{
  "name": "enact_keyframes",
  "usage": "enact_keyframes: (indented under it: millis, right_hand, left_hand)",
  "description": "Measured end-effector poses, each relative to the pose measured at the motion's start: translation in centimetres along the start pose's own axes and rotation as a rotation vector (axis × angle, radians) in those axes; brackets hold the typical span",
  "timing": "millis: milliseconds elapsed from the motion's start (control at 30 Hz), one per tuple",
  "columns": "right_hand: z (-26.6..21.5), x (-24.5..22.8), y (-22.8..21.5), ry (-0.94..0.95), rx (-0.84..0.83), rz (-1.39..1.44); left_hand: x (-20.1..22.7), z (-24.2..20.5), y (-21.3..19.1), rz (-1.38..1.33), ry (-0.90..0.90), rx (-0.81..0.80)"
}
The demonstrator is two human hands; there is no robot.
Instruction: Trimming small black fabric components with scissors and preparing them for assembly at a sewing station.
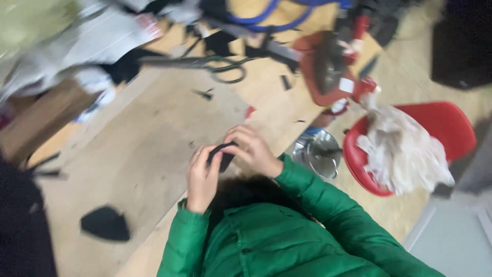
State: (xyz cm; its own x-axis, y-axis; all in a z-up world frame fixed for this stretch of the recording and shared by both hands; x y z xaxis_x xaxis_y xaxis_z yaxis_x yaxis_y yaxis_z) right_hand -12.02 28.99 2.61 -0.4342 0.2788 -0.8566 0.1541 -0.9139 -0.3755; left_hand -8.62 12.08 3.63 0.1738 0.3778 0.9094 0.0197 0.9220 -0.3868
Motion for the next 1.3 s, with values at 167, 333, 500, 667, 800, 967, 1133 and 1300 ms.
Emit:
enact_keyframes:
  millis: [167, 333, 500, 667, 800, 967, 1133, 1300]
  right_hand:
    - [-1.3, -1.2, -3.1, 0.005, 0.068, -0.117]
    - [-1.7, -1.5, -5.4, -0.009, 0.085, -0.136]
    - [-2.1, -0.9, -6.6, 0.052, 0.003, -0.026]
    - [-1.9, -1.3, -7.1, 0.084, 0.066, -0.058]
    - [-1.7, -1.8, -7.0, 0.055, 0.163, -0.02]
    - [-1.6, -2.2, -7.0, 0.021, 0.242, -0.045]
    - [-1.8, -2.0, -6.3, -0.061, 0.211, -0.132]
    - [-1.1, -0.9, -6.2, 0.137, 0.106, 0.237]
  left_hand:
    - [1.0, 0.8, 2.6, -0.05, 0.012, -0.051]
    - [2.6, 1.6, 4.1, 0.0, 0.065, -0.02]
    - [3.3, 2.2, 5.3, -0.037, -0.071, -0.085]
    - [0.8, 1.6, 6.4, -0.276, -0.358, 0.1]
    - [-1.2, 1.0, 8.4, -0.806, -0.746, -0.015]
    - [-1.9, 1.0, 9.0, -1.029, -0.816, -0.094]
    - [-2.0, 0.6, 9.0, -1.093, -0.707, -0.156]
    - [-1.3, 0.9, 8.2, -1.026, -0.736, -0.092]
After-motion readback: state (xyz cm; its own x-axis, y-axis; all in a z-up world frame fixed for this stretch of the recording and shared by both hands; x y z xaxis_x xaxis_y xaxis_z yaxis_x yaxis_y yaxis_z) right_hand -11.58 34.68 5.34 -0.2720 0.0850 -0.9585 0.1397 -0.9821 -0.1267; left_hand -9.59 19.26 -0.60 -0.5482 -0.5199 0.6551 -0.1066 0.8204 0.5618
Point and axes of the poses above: each hand's wrist, its own z-axis towards the middle knuckle, its own y-axis out of the palm, x = y × z, the point moved 4 cm from there along z, towards the middle knuckle, and after that the axes turned 2 degrees about -y, right-handed, at the moved point
